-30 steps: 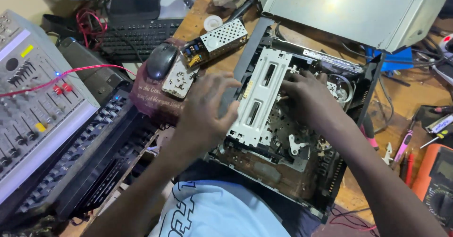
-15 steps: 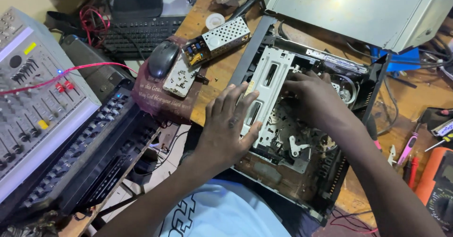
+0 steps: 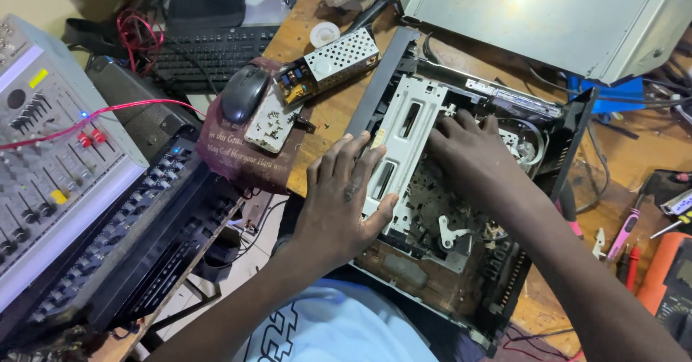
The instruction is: The person works on the internal components of a disassembled electronic device, likely a VCR or DVD player, on a cluttered workbench. They use their hands to manipulate a metal chassis and internal mechanisms, occasionally using a pink-handled screwdriver to adjust parts.
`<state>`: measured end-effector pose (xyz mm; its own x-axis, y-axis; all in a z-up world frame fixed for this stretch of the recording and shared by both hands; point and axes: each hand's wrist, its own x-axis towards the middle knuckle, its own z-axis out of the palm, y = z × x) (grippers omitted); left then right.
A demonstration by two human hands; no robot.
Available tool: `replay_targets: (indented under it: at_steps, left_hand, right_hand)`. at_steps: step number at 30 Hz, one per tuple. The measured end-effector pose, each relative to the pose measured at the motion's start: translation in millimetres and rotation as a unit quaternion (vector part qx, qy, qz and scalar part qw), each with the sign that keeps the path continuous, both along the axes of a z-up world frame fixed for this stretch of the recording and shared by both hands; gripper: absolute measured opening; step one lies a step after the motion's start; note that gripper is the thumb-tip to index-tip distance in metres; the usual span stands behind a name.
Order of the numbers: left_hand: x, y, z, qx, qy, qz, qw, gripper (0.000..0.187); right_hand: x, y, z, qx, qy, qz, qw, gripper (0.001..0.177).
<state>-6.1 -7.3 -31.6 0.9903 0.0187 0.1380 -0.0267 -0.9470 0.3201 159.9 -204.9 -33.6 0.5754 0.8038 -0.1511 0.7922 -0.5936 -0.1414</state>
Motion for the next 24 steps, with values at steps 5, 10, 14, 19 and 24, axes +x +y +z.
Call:
replay_targets:
  at_steps: [5, 10, 14, 19, 24]
  left_hand:
    - [0, 0, -2, 0.001, -0.004, -0.003, 1.000, 0.070]
    - [-2, 4, -5, -0.011, -0.032, -0.019, 0.999, 0.072]
    - [-3, -2, -1, 0.038, 0.002, -0.026, 0.999, 0.102]
    - [-5, -12, 17, 0.024, 0.161, 0.057, 0.985, 0.114]
    - [-2, -13, 10, 0.026, 0.125, 0.080, 0.989, 0.110]
  right_hand:
    - [-8, -4, -2, -0.002, -0.025, -0.010, 1.000, 0.056]
    - [-3, 1, 24, 0.032, 0.108, -0.062, 0.992, 0.090]
    - [-1, 8, 41, 0.012, 0.180, -0.112, 0.977, 0.062]
    - [-5, 2, 37, 0.006, 0.062, -0.038, 0.997, 0.033]
    - [12, -5, 11, 0.163, 0.078, 0.051, 0.982, 0.057]
